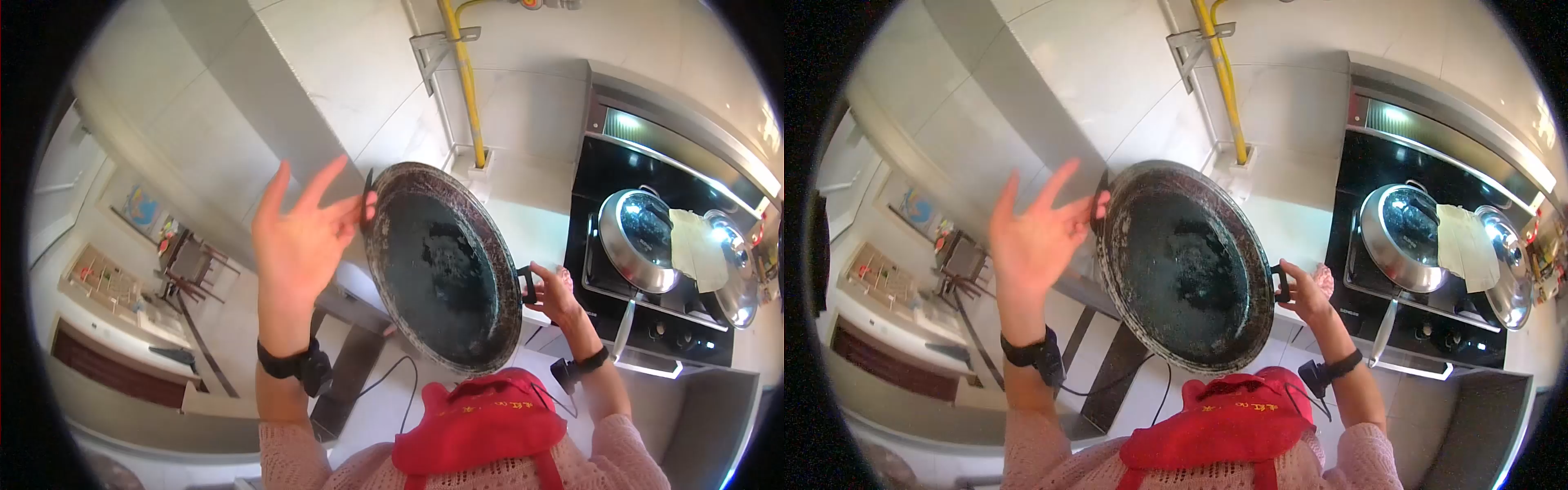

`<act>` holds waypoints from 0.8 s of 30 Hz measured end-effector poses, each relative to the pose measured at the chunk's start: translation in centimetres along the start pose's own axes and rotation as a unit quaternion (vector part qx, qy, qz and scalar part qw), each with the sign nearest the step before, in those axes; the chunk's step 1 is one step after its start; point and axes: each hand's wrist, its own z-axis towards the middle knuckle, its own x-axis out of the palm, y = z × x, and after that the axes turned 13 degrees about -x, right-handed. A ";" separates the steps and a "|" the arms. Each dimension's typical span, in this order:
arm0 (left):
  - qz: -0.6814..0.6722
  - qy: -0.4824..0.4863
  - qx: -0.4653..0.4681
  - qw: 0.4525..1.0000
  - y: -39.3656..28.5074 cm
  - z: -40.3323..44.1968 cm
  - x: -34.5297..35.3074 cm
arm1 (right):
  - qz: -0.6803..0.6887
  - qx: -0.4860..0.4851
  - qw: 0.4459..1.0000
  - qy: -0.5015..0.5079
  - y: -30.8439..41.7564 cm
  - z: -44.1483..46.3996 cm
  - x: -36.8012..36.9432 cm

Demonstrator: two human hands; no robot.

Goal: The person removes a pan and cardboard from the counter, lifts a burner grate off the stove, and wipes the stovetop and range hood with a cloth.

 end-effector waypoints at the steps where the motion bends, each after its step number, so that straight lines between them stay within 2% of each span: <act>1: 0.009 0.011 -0.006 1.000 -1.3 1.9 -0.4 | 0.025 0.010 0.999 -0.021 -0.3 1.2 0.5; 5: 0.038 0.039 -0.040 0.998 -5.6 8.7 -1.6 | 0.079 0.002 0.997 -0.005 -0.9 7.8 2.1; 9: 0.059 0.047 -0.057 0.996 -8.3 14.8 -2.1 | 0.117 -0.007 0.992 -0.055 -1.8 15.5 4.3; 13: 0.104 0.027 -0.034 0.994 -10.5 21.7 -3.9 | 0.204 0.002 0.979 0.015 -2.6 24.1 5.7; 14: 0.114 0.015 -0.031 0.993 -10.9 22.9 -4.0 | 0.235 -0.001 0.972 -0.014 -2.4 25.0 6.2; 17: 0.089 -0.029 -0.055 0.994 -11.6 25.2 -2.5 | 0.256 -0.070 0.964 -0.007 -3.5 28.6 7.5; 20: 0.080 -0.027 -0.096 0.992 -13.5 29.0 -4.1 | 0.337 -0.008 0.941 -0.044 -6.1 33.0 7.7; 24: 0.095 -0.027 -0.106 0.989 -14.1 31.8 -4.1 | 0.342 0.064 0.931 -0.110 -4.8 33.7 9.3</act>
